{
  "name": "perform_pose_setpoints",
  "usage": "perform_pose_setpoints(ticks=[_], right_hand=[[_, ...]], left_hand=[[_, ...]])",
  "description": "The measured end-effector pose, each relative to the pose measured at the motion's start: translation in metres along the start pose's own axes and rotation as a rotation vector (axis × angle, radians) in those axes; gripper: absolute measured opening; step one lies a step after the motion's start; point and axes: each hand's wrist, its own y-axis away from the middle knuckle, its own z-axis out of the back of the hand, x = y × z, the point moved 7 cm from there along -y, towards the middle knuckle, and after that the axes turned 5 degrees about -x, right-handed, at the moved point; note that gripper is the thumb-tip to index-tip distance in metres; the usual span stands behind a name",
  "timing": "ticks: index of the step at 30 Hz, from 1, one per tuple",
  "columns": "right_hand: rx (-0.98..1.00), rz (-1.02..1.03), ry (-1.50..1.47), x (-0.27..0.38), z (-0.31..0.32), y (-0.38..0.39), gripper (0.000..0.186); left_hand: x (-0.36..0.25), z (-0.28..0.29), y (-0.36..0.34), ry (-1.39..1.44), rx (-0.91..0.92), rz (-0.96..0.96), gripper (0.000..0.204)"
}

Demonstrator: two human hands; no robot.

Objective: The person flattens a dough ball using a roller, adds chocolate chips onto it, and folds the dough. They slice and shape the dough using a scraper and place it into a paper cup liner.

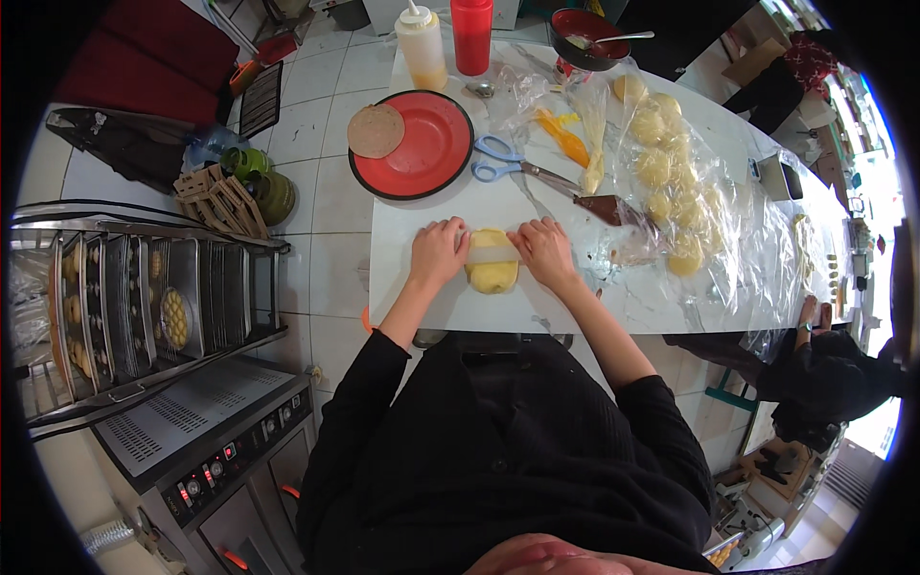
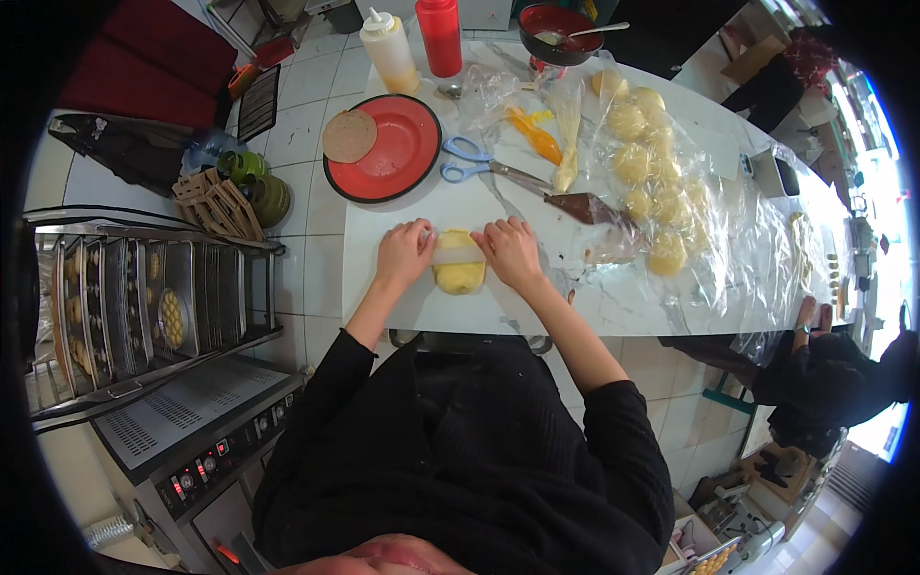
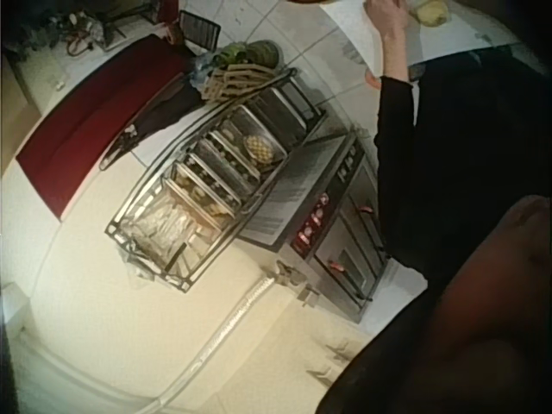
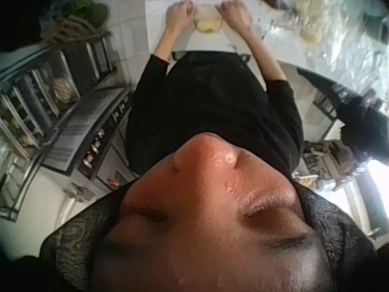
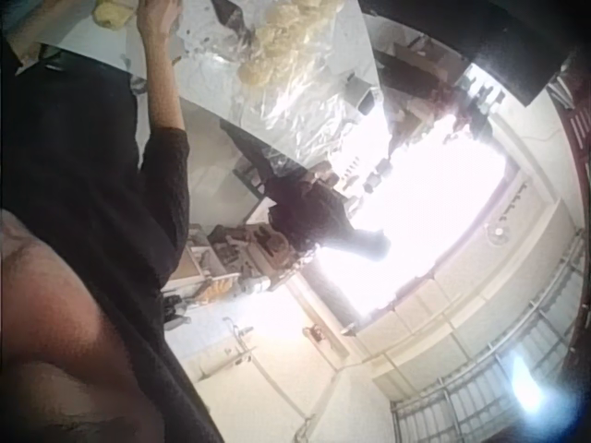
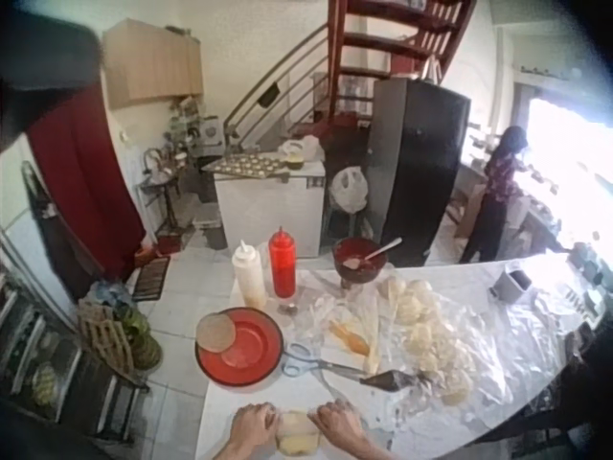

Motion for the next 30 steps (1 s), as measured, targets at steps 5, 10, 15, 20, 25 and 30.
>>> perform_pose_setpoints(ticks=[5, 10, 15, 20, 25, 30], right_hand=[[-0.121, -0.057, 0.054, -0.007, 0.013, -0.020, 0.033], [-0.045, -0.036, 0.195, 0.009, 0.001, 0.014, 0.048], [0.094, -0.005, 0.154, 0.041, 0.004, 0.093, 0.053], [0.231, -0.019, -0.246, 0.022, 0.001, 0.116, 0.049], [-0.050, -0.144, -0.443, 0.003, 0.007, 0.031, 0.049], [0.218, -0.211, -0.110, 0.027, -0.032, 0.006, 0.039]], left_hand=[[0.001, 0.012, -0.013, -0.055, -0.123, 0.061, 0.030], [-0.015, 0.011, 0.025, -0.269, -0.181, -0.033, 0.045], [-0.033, 0.017, 0.099, -0.297, -0.067, -0.022, 0.052], [-0.028, 0.017, 0.150, -0.105, -0.164, -0.127, 0.037], [-0.017, 0.044, 0.173, -0.146, -0.377, -0.175, 0.032], [0.024, 0.084, 0.195, -0.188, -0.577, 0.115, 0.031]])
